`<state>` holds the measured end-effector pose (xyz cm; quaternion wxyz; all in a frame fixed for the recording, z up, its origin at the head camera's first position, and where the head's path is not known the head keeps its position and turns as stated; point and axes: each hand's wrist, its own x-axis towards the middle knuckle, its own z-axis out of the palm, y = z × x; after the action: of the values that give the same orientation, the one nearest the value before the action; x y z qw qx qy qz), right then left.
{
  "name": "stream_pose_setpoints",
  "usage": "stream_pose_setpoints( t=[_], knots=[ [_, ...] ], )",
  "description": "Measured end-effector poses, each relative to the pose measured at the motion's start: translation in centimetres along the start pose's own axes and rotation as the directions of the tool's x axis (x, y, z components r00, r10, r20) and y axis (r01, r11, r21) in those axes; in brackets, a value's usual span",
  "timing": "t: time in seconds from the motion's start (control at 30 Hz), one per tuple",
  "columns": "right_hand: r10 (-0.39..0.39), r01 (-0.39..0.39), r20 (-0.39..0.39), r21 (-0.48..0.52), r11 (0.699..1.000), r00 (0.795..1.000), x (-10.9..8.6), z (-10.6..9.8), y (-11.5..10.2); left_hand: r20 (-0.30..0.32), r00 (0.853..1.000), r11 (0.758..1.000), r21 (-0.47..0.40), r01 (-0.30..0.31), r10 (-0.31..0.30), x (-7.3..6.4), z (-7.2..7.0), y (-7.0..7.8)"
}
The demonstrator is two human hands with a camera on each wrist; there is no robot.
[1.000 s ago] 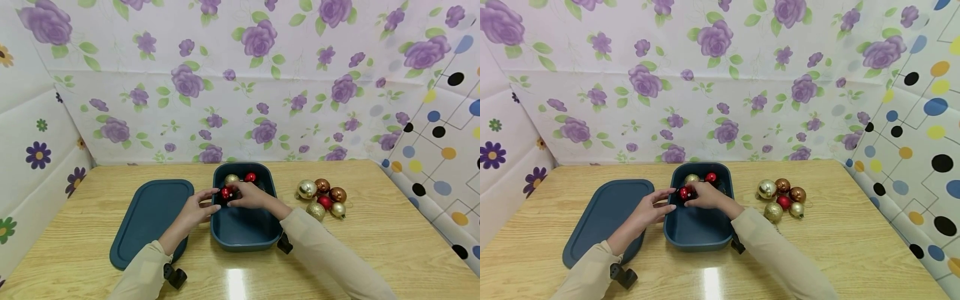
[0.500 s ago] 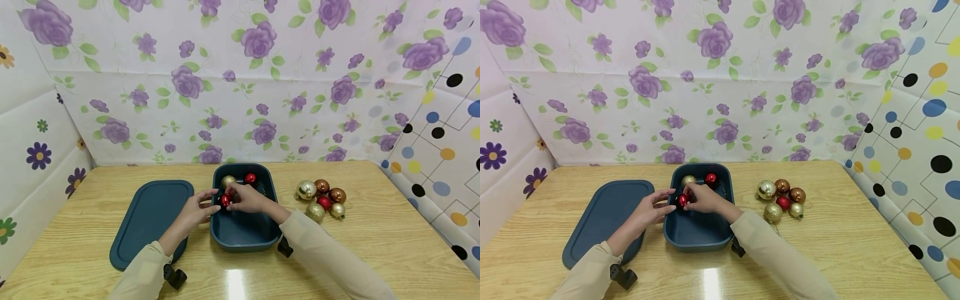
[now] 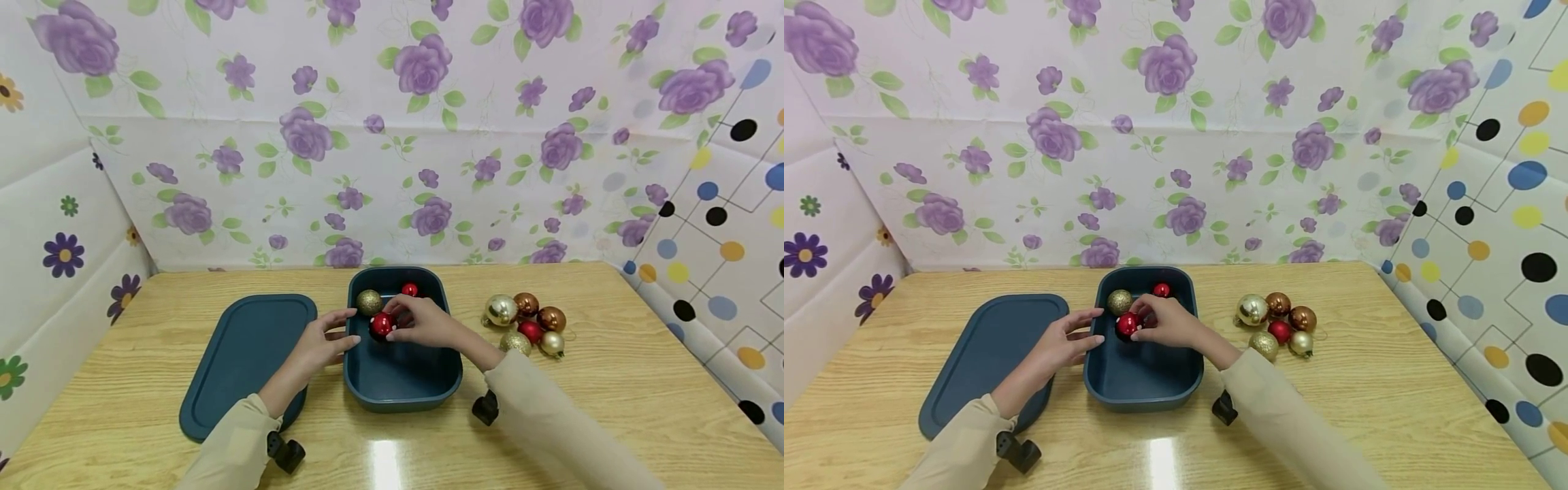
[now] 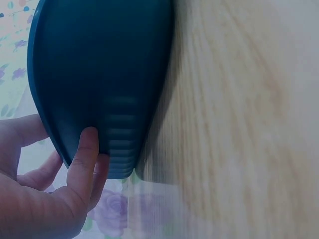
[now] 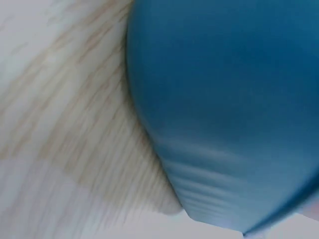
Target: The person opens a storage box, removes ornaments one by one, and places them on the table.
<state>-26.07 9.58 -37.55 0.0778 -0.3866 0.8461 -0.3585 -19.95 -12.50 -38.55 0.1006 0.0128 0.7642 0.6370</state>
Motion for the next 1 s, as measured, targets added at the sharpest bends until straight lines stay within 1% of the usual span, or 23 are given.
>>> stream_pose_setpoints(
  t=[0.2, 0.4, 0.47, 0.63, 0.8, 1.0],
  knots=[
    [-0.003, 0.005, -0.029, 0.082, 0.997, 1.000, -2.0, -1.8, -0.2, 0.002, 1.000, 1.000, 0.002, -0.001, 0.001, 0.1, -0.2, -0.3],
    [0.005, 0.004, -0.083, 0.114, 0.993, 0.997, -4.1, -4.0, -0.3, 0.004, 1.000, 1.000, 0.007, 0.003, -0.003, 0.0, -0.2, -0.4],
    [0.022, -0.011, -0.092, 0.127, 0.992, 0.996, -5.0, -4.8, -0.3, 0.010, 1.000, 1.000, 0.011, 0.001, -0.001, 0.0, -0.2, -0.5],
    [0.095, -0.077, -0.109, 0.159, 0.984, 0.989, -7.3, -6.6, 0.2, 0.010, 1.000, 1.000, 0.010, 0.005, -0.005, 0.1, -0.1, -0.6],
    [0.142, -0.119, -0.149, 0.158, 0.980, 0.978, -10.1, -8.0, 1.0, 0.011, 1.000, 1.000, 0.011, 0.002, -0.002, 0.1, 0.0, -0.4],
    [0.176, -0.155, -0.207, 0.114, 0.981, 0.962, -13.6, -9.1, 2.4, 0.012, 1.000, 1.000, 0.012, -0.006, 0.006, 0.1, -0.1, -0.3]
  ],
)
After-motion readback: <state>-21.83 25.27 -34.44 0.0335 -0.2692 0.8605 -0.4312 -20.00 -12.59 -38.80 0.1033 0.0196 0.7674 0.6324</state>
